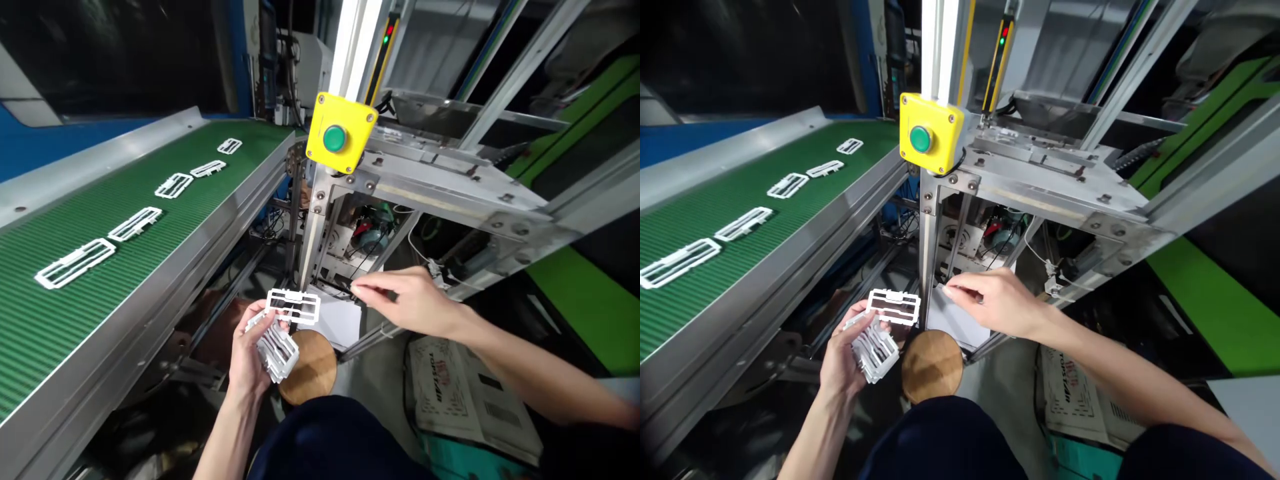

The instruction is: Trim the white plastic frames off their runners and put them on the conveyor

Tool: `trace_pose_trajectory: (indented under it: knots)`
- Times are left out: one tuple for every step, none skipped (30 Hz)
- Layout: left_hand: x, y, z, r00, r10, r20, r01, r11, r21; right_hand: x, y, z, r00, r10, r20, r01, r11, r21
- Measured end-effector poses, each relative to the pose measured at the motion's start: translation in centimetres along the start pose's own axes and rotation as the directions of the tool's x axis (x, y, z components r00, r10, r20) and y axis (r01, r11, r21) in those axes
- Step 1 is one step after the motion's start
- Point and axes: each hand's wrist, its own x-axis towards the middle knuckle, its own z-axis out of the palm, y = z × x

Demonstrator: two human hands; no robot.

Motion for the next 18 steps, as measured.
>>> trace_pose_trajectory:
  knots:
    - [-0.1,0.1,0.2,1.0,0.013,0.011,-0.013,1.0,0.01,-0.2,0.0,0.9,0.999,0.039,0.027,-0.04,0.999,0.026]
    - [-0.2,0.1,0.3,0.999,0.027,0.021,-0.027,0.999,0.025,-0.2,0.2,1.3,0.996,0.079,0.051,-0.082,0.996,0.047]
    - [-0.3,0.2,0.5,0.999,0.034,0.031,-0.036,0.998,0.042,-0.1,0.5,1.4,0.992,0.112,0.066,-0.116,0.991,0.067]
    - [-0.4,0.2,0.6,0.998,0.038,0.041,-0.041,0.997,0.062,0.1,0.7,1.4,0.988,0.133,0.081,-0.14,0.986,0.087]
    - [-0.6,0.3,0.6,0.998,0.038,0.052,-0.042,0.995,0.089,0.5,0.8,1.3,0.985,0.141,0.102,-0.152,0.982,0.109]
    - [-0.7,0.3,0.7,0.997,0.032,0.069,-0.041,0.991,0.125,1.0,0.7,1.2,0.982,0.138,0.13,-0.155,0.979,0.133]
    - [-0.9,0.3,0.8,0.996,0.023,0.089,-0.038,0.985,0.169,1.5,0.5,1.3,0.978,0.127,0.168,-0.153,0.976,0.155]
    - [-1.1,0.3,0.9,0.993,0.014,0.115,-0.039,0.975,0.22,2.1,0.3,1.6,0.969,0.107,0.222,-0.148,0.973,0.175]
    - [-1.3,0.3,1.0,0.989,0.006,0.15,-0.049,0.959,0.279,2.6,-0.1,2.0,0.952,0.079,0.294,-0.141,0.971,0.193]
    - [-1.5,0.2,1.2,0.981,0.003,0.194,-0.07,0.938,0.34,3.1,-0.4,2.5,0.924,0.04,0.38,-0.127,0.97,0.207]
    - [-1.8,0.1,1.3,0.971,0.0,0.241,-0.098,0.912,0.397,3.5,-0.8,3.1,0.882,-0.011,0.471,-0.104,0.971,0.216]
    - [-2.0,-0.1,1.4,0.959,-0.006,0.283,-0.126,0.886,0.446,3.8,-1.1,3.5,0.828,-0.065,0.558,-0.073,0.972,0.222]
    - [-2.4,-0.3,1.3,0.95,-0.01,0.313,-0.15,0.862,0.484,4.0,-1.4,3.7,0.766,-0.115,0.632,-0.041,0.973,0.227]
    - [-2.8,-0.6,1.1,0.947,-0.009,0.321,-0.163,0.847,0.507,4.2,-1.6,3.6,0.71,-0.151,0.688,-0.014,0.974,0.228]
    - [-3.1,-1.0,0.7,0.951,-0.013,0.307,-0.155,0.843,0.515,4.4,-1.8,3.1,0.675,-0.164,0.72,-0.001,0.975,0.223]
    - [-3.5,-1.5,0.2,0.964,-0.007,0.267,-0.134,0.853,0.504,4.5,-1.8,2.0,0.668,-0.154,0.728,-0.006,0.977,0.212]
    - [-3.8,-2.1,-0.6,0.98,-0.01,0.201,-0.089,0.874,0.477,4.7,-1.8,0.5,0.691,-0.126,0.712,-0.027,0.979,0.2]
    - [-4.0,-2.6,-1.4,0.989,-0.056,0.14,-0.012,0.899,0.439,4.9,-1.8,-1.5,0.736,-0.091,0.671,-0.056,0.979,0.194]
